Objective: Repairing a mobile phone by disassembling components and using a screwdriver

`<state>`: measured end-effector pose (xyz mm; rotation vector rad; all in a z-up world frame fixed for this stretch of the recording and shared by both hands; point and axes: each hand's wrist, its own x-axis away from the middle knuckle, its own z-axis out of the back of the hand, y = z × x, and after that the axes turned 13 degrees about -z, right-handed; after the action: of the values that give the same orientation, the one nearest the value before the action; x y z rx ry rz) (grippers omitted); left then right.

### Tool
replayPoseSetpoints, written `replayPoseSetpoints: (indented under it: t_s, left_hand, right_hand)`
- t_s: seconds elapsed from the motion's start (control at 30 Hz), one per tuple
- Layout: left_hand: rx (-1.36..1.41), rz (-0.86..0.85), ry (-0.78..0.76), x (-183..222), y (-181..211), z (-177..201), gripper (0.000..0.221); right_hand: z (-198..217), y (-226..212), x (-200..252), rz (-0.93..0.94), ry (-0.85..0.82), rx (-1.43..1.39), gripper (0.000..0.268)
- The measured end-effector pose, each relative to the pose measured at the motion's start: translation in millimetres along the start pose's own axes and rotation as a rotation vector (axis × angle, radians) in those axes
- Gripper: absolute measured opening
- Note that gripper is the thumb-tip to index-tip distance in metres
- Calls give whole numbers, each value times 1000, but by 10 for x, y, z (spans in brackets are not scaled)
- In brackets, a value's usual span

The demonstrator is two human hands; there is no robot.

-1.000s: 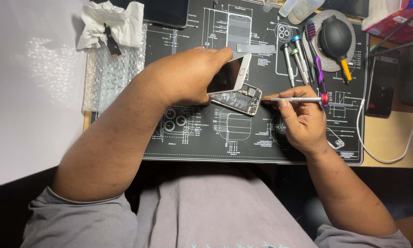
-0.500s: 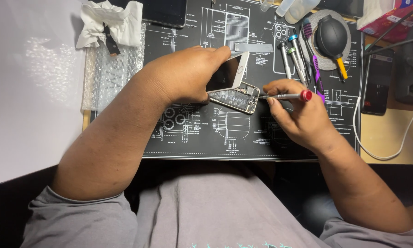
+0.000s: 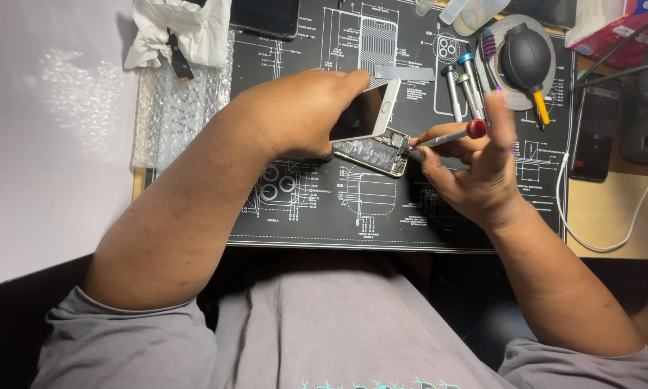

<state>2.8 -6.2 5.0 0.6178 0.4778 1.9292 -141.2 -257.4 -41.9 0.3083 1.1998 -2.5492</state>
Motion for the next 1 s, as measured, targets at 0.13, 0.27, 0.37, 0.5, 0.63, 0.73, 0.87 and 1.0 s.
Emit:
replayPoseSetpoints:
  t_s: [0.13,0.27,0.37,0.5,0.63,0.73,0.87,1.0]
  left_hand:
    - [7,29,-10,13,23,11,54]
    - [-4,-2,14,-14,-28,-30,53]
    - [3,8,14,-11,-13,-21,54]
    - [1,11,12,1,-27,-31,54]
    - [-6,-15,27,-23,-54,-56,53]
    - [11,10,5,-9,-6,-16,51]
    - [15,16,1,-2,2,-25,54]
    - [3,-7,17,-20,-26,-25,50]
  right_hand:
    - [311,-182,-99,-42,-172,204,48]
    - [640,-443,-380,-265,-363,550,23]
    - [672,-522,-529,-345,-498,847,24]
    - [624,-568,-645,-88,-449,1168,49]
    - [624,-800,-801,-249,-645,1053,41]
    - [570,-752,-819,-290,-677,961,26]
    - [548,-591,-773,-263,-600,1080,45]
    - [617,-714,-837,-405,-697,1125,39]
